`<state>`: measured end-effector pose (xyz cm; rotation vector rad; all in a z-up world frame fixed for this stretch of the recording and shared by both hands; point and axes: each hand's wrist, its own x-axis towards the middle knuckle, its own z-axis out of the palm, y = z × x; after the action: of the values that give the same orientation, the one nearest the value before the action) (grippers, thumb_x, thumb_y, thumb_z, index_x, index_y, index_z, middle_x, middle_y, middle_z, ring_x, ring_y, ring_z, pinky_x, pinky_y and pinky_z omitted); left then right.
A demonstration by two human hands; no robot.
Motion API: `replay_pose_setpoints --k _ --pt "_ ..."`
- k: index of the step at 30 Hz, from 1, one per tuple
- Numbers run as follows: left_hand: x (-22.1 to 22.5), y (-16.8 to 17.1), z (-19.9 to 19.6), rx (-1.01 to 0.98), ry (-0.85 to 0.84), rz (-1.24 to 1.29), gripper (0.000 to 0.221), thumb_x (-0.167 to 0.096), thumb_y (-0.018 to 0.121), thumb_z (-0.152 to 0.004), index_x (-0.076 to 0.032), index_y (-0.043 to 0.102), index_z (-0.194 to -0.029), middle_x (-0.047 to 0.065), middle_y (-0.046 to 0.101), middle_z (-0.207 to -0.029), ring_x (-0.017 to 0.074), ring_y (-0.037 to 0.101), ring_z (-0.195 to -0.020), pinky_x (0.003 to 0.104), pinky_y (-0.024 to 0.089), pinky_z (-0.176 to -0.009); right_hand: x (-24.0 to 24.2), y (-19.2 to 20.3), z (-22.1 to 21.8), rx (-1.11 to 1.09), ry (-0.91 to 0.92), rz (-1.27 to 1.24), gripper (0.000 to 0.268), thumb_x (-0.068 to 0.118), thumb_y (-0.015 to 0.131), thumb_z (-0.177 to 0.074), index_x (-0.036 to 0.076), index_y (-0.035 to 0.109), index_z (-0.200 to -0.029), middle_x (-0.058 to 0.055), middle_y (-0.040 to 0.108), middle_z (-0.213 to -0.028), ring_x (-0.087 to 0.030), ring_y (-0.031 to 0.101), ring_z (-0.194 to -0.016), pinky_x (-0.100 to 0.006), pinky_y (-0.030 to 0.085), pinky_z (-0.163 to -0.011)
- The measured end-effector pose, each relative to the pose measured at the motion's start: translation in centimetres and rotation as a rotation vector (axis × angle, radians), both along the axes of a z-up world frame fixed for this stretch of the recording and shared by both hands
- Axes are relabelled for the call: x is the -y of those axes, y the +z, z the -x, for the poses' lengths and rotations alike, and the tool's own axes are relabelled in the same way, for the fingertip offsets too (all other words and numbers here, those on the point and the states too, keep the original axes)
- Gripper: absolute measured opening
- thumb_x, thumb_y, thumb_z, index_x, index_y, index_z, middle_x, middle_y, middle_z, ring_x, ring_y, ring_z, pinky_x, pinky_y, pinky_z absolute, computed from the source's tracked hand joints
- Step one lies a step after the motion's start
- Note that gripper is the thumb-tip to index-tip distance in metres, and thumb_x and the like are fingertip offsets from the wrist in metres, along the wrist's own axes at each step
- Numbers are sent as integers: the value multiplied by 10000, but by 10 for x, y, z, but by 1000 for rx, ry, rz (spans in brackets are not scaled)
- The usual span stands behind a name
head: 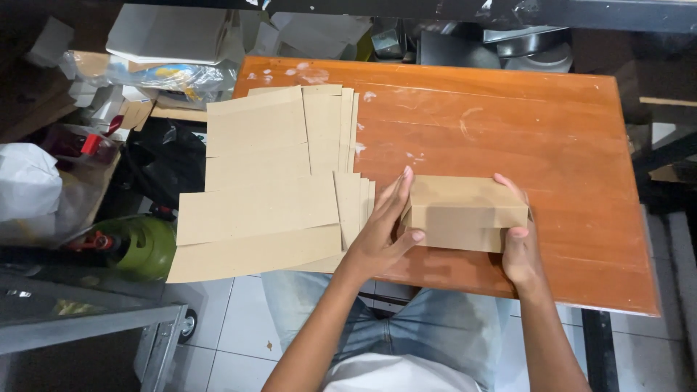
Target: Assembling a cardboard box from a flat template by folding and tucking flaps at a packaging station.
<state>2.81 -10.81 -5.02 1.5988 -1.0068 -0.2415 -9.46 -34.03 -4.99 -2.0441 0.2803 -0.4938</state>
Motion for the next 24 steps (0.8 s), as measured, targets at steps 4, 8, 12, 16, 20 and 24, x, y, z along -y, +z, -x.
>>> replay_pose_setpoints --k 4,8,12,16,20,24 --pt "3 -2 -1 -15 42 66 786 -545 503 -1009 -131 269 -1635 77 311 -1692 330 238 -1578 524 165 -1308 -15 11 -3 51 7 -57 1159 925 165 -823 63 423 -1553 -266 460 -1440 -442 443 -1377 -593 326 -1166" --pt "3 17 7 -125 -13 37 804 -587 313 -1050 -92 100 -1646 148 130 -1721 396 98 -1583 624 98 -1272 -32 23 -8 151 16 -77 1048 846 271 -910 20 387 -1544 -263 367 -1587 -438 330 -1483 -600 248 -1205" --pt "6 19 7 -202 -33 16 851 -631 241 -1039 -68 46 -1646 180 57 -1730 395 36 -1588 641 53 -1258 -35 25 -9 219 30 -83 939 726 294 -983 1 310 -1578 -229 365 -1604 -385 334 -1490 -562 240 -1224" --pt "4 6 1 -180 -33 55 662 -363 383 -1078 -92 178 -1646 119 162 -1726 341 107 -1596 548 71 -1301 -28 11 -9 351 47 -140 765 525 381 -1027 -49 335 -1531 -246 394 -1593 -386 387 -1473 -547 296 -1227" --pt "6 21 12 -225 20 58 618 -271 334 -1071 -40 198 -1629 164 172 -1711 353 131 -1585 532 101 -1300 -30 9 -9 353 54 -169 783 519 414 -1018 -70 321 -1526 -249 357 -1614 -388 350 -1492 -557 262 -1247" --pt "15 29 23 -238 99 27 662 -319 220 -1066 27 120 -1621 239 97 -1708 386 82 -1578 546 86 -1289 -31 3 -5 277 14 -65 833 579 326 -1042 -23 216 -1605 -221 248 -1672 -353 243 -1533 -541 163 -1267"
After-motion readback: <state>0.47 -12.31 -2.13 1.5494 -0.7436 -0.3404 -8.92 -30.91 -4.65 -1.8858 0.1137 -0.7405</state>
